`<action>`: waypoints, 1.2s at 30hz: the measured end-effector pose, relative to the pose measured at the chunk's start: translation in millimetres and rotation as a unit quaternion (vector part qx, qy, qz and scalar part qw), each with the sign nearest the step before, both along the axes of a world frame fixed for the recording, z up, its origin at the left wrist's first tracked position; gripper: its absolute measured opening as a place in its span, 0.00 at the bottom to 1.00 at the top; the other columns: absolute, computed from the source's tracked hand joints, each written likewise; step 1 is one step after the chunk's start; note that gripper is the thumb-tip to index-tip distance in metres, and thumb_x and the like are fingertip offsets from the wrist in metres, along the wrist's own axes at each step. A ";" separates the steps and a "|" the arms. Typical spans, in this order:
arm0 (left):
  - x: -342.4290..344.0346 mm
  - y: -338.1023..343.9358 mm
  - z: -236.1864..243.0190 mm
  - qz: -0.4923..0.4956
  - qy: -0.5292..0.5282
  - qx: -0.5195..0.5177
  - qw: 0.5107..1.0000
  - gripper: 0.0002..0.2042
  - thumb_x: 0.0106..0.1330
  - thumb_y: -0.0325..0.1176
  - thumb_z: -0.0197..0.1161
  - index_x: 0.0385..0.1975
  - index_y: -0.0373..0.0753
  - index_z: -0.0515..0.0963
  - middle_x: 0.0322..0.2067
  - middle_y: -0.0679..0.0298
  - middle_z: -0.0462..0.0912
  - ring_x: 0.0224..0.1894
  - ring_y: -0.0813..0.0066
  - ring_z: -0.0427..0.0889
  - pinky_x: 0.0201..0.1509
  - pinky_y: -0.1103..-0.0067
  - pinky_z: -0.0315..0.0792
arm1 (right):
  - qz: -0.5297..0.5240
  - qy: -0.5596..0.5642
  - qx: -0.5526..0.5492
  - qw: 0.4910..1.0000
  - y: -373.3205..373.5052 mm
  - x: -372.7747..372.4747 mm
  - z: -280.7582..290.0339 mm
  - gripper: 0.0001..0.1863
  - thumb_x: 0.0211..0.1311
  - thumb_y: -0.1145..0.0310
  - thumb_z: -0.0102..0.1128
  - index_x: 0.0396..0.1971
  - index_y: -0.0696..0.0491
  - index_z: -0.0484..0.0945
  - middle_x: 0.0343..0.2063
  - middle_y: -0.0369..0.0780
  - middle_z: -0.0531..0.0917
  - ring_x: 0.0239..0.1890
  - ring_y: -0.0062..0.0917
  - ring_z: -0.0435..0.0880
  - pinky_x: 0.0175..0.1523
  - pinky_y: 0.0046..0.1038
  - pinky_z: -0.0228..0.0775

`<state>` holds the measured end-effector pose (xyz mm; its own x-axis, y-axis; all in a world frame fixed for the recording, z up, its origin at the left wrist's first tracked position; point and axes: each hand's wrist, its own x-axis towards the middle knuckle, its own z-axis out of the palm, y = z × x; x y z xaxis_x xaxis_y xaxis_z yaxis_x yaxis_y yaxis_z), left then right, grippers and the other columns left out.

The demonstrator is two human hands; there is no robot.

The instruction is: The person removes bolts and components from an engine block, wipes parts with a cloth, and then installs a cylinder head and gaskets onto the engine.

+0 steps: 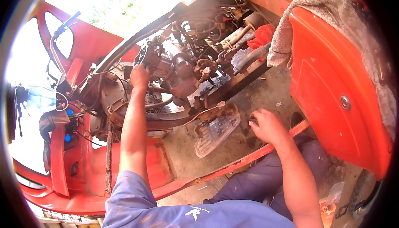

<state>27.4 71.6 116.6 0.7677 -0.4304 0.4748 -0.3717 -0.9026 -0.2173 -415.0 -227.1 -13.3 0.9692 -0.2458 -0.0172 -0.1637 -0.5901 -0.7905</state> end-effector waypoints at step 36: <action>-13.7 -16.8 -11.1 0.059 0.010 -0.167 0.984 0.11 0.60 0.36 0.66 0.39 0.39 0.87 0.37 0.50 0.89 0.42 0.48 0.87 0.50 0.60 0.79 | 0.003 0.006 -0.028 1.000 -3.2 1.0 -5.2 0.15 0.64 0.62 0.63 0.45 0.56 0.83 0.44 0.49 0.83 0.49 0.46 0.83 0.55 0.43 0.76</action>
